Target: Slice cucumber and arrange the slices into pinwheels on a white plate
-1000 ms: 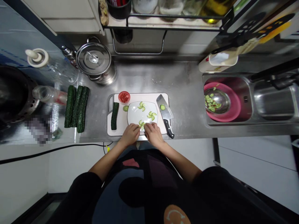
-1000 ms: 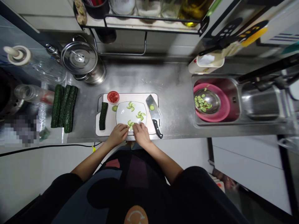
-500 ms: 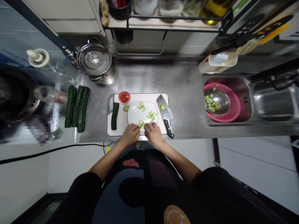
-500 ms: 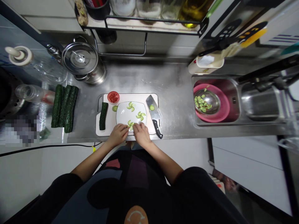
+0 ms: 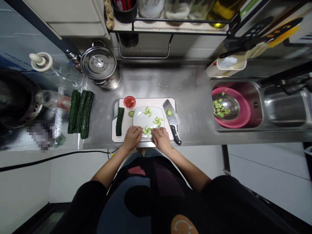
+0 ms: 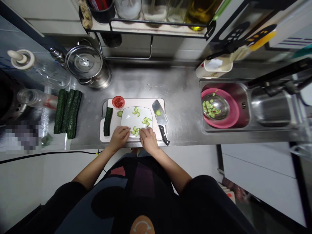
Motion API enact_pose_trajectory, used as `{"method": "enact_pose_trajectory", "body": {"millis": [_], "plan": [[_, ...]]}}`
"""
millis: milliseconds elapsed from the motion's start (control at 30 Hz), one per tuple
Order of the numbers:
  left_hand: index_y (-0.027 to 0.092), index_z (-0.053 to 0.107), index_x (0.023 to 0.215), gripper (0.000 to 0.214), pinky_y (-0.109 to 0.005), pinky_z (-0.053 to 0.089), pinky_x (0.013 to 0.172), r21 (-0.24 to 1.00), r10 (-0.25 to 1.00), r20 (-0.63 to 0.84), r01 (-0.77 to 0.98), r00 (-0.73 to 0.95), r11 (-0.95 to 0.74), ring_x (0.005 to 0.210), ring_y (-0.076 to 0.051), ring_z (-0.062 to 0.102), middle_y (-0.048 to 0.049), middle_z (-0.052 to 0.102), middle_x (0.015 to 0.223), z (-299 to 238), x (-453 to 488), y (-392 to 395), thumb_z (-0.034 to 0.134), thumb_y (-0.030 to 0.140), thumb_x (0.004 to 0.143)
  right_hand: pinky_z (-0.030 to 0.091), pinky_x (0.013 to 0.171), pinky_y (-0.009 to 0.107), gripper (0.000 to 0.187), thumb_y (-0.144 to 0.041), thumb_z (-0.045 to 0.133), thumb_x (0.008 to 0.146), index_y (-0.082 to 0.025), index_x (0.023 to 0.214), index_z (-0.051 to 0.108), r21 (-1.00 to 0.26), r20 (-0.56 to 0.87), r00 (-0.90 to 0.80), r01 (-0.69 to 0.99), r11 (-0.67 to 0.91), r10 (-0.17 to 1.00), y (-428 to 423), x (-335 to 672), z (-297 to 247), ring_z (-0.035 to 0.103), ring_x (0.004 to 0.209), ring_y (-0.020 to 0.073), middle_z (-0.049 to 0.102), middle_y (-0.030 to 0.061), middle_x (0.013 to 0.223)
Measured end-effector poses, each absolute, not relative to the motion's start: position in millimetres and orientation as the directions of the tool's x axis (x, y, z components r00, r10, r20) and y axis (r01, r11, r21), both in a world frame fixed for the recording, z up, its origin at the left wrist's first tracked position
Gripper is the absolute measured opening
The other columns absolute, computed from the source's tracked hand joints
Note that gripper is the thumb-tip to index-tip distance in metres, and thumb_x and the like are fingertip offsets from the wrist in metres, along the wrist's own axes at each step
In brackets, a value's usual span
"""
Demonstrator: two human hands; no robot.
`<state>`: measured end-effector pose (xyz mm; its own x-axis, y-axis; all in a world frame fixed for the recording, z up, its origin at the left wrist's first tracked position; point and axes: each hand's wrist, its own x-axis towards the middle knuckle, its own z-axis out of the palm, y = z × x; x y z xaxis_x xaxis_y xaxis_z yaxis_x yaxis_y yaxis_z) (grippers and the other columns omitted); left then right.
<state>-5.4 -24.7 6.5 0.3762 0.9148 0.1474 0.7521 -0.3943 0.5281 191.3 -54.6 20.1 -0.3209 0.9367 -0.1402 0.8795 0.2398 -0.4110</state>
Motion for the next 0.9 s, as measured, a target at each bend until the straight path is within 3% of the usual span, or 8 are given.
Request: {"method": "enact_pose_trajectory", "body": {"millis": [133,233,367,567,767,900], "plan": [[0.016,0.065,0.097,0.023,-0.035,0.047,0.084,0.496,0.998,-0.004,0.867,0.061,-0.051,0.09,-0.021,0.059,-0.0104,0.065,0.095,13.7,-22.6,21.8,0.046,0.016,0.083,0.043,0.08,0.04,0.036,-0.018,0.042,0.088,-0.019,0.119,0.062,-0.442,-0.072,-0.261,0.874,0.204,0.963,-53.4,195.2,19.4,0.04,0.106,0.028,0.06,0.0115,0.117],[0.013,0.064,0.102,0.027,-0.034,0.048,0.082,0.41,0.988,-0.149,0.906,-0.048,0.106,0.089,-0.023,0.06,-0.0128,0.065,0.098,20.4,-25.8,54.8,0.048,0.015,0.08,0.043,0.083,0.041,0.035,-0.018,0.042,0.088,-0.019,0.116,0.063,-0.465,-0.044,-0.256,0.861,0.207,0.966,-53.6,194.5,20.9,0.041,0.104,0.0274,0.06,0.0115,0.115],[0.01,0.066,0.095,0.025,-0.035,0.047,0.079,0.309,0.963,-0.26,0.939,-0.069,0.151,0.084,-0.025,0.061,-0.0153,0.065,0.092,26.7,-18.5,74.0,0.047,0.014,0.079,0.042,0.086,0.041,0.035,-0.019,0.042,0.088,-0.018,0.114,0.065,-0.483,-0.041,-0.261,0.85,0.209,0.965,-55.3,193.0,25.3,0.04,0.104,0.0268,0.06,0.0117,0.114],[0.009,0.067,0.094,0.03,-0.039,0.048,0.076,0.279,0.962,-0.271,0.953,-0.039,0.118,0.08,-0.027,0.062,-0.0184,0.063,0.097,25.6,-12.9,73.1,0.042,0.012,0.078,0.041,0.087,0.044,0.035,-0.021,0.041,0.088,-0.02,0.114,0.065,-0.485,-0.057,-0.227,0.857,0.172,0.972,-56.0,199.1,28.0,0.04,0.105,0.0279,0.059,0.0123,0.115],[0.011,0.066,0.093,0.025,-0.037,0.047,0.076,0.32,0.964,-0.261,0.937,-0.054,0.14,0.084,-0.026,0.062,-0.016,0.065,0.096,31.0,-14.0,73.6,0.045,0.017,0.08,0.04,0.088,0.044,0.032,-0.021,0.041,0.088,-0.019,0.105,0.069,-0.509,-0.007,-0.171,0.849,0.143,0.985,-51.9,206.5,27.4,0.043,0.1,0.027,0.062,0.0109,0.11],[0.016,0.066,0.083,0.013,-0.031,0.046,0.077,0.466,0.962,-0.26,0.862,-0.083,0.2,0.08,-0.02,0.061,-0.0081,0.067,0.086,45.7,-21.0,69.8,0.055,0.02,0.075,0.041,0.089,0.043,0.032,-0.023,0.041,0.088,-0.015,0.101,0.07,-0.591,0.062,-0.13,0.794,0.142,0.99,-44.8,209.6,28.6,0.046,0.096,0.0254,0.065,0.0119,0.104]]}}
